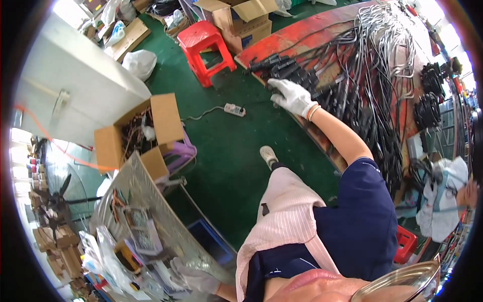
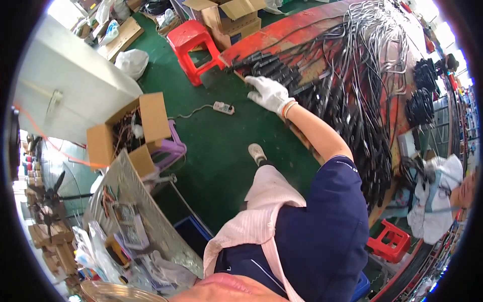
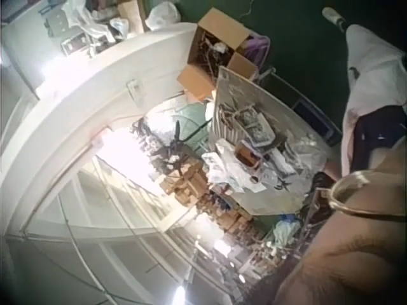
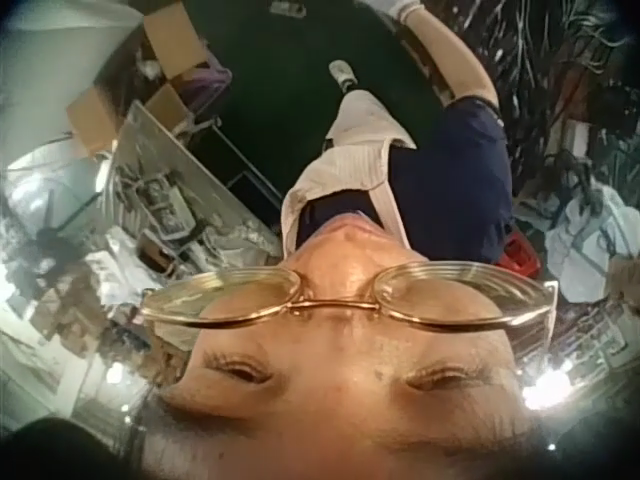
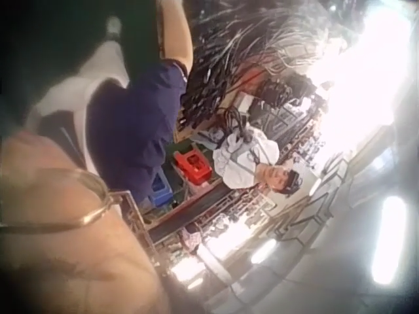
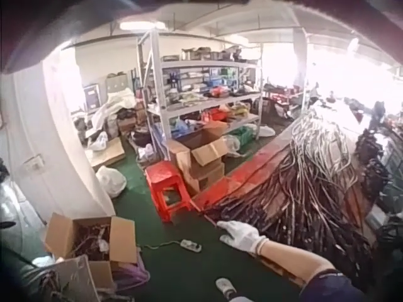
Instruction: The person bundles black electrical cables by securing them with zip ties, then trims the excess zip tie material with wire cutters.
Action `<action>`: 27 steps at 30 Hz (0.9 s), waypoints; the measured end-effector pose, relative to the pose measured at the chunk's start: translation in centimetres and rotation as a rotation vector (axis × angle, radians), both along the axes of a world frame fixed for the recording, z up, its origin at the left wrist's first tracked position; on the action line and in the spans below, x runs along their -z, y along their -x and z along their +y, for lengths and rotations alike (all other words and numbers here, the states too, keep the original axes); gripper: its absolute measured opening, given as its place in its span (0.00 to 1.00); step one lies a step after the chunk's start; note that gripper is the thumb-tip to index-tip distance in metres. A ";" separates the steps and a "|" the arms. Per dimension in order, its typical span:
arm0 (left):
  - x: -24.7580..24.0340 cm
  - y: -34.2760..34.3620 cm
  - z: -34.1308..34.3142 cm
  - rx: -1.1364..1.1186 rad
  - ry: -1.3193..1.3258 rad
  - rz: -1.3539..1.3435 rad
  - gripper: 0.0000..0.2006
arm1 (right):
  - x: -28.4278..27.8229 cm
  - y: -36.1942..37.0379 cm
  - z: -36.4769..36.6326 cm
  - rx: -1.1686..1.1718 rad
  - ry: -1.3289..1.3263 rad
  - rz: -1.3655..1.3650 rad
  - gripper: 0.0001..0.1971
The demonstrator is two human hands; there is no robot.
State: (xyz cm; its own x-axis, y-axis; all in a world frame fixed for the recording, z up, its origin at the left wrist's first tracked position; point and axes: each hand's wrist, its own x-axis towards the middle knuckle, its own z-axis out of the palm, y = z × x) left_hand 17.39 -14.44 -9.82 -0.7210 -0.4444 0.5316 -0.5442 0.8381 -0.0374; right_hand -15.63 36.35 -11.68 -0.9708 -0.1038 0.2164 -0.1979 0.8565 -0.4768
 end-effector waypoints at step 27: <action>-6.1 23.1 5.2 0.381 -0.172 -0.407 0.28 | -4.5 17.8 11.3 0.262 -0.044 -0.496 0.32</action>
